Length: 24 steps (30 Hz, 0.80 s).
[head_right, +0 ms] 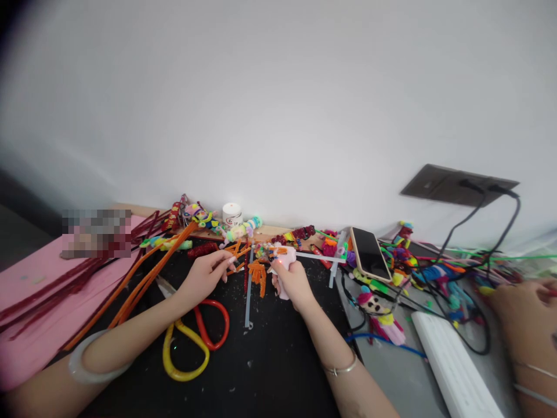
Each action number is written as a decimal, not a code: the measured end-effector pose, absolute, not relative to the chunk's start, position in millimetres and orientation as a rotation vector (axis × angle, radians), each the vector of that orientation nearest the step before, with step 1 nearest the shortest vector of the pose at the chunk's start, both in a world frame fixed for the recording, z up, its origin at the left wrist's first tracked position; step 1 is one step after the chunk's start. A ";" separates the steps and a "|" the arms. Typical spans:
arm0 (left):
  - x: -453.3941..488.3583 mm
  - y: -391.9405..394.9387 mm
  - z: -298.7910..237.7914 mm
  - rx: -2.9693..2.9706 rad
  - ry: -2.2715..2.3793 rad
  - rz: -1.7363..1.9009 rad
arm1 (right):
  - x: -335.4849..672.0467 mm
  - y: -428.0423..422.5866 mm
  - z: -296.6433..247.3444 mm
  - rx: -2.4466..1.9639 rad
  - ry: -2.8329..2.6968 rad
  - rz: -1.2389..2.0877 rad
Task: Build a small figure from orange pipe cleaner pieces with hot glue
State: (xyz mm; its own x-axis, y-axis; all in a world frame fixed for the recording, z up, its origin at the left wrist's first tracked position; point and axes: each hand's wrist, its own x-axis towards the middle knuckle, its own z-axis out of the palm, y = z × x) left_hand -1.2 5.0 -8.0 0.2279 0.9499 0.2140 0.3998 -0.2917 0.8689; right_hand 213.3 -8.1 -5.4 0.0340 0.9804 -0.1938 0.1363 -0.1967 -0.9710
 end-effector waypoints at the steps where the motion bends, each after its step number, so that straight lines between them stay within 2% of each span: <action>1: -1.1 5.1 -8.3 1.815 1.242 1.017 | 214.7 -7.9 -5.9 -1.517 -1.233 1.214; 6: -0.1 4.8 -5.6 1.814 1.244 1.006 | 225.8 -9.2 1.4 -1.705 -1.373 0.834; 9: 0.2 3.9 -3.1 1.814 1.247 1.006 | 231.8 -11.8 13.8 -1.689 -1.622 0.386; 11: 0.3 3.1 -2.0 1.811 1.252 1.006 | 235.0 -13.0 21.4 -1.696 -1.787 0.236; 17: 0.2 2.4 -1.8 1.808 1.271 0.995 | 244.3 -12.2 31.0 -1.749 -2.197 0.144; 24: 0.6 2.0 -2.2 1.795 1.245 1.002 | 254.9 -13.1 34.1 -1.885 -2.303 0.126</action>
State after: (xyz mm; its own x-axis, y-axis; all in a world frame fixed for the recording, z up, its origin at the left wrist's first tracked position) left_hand 0.6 2.0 -2.2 0.2304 0.9538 0.1929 0.3926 -0.2725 0.8784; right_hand 254.9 -13.1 34.1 -0.1911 0.9789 0.0723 0.9651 0.2008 -0.1679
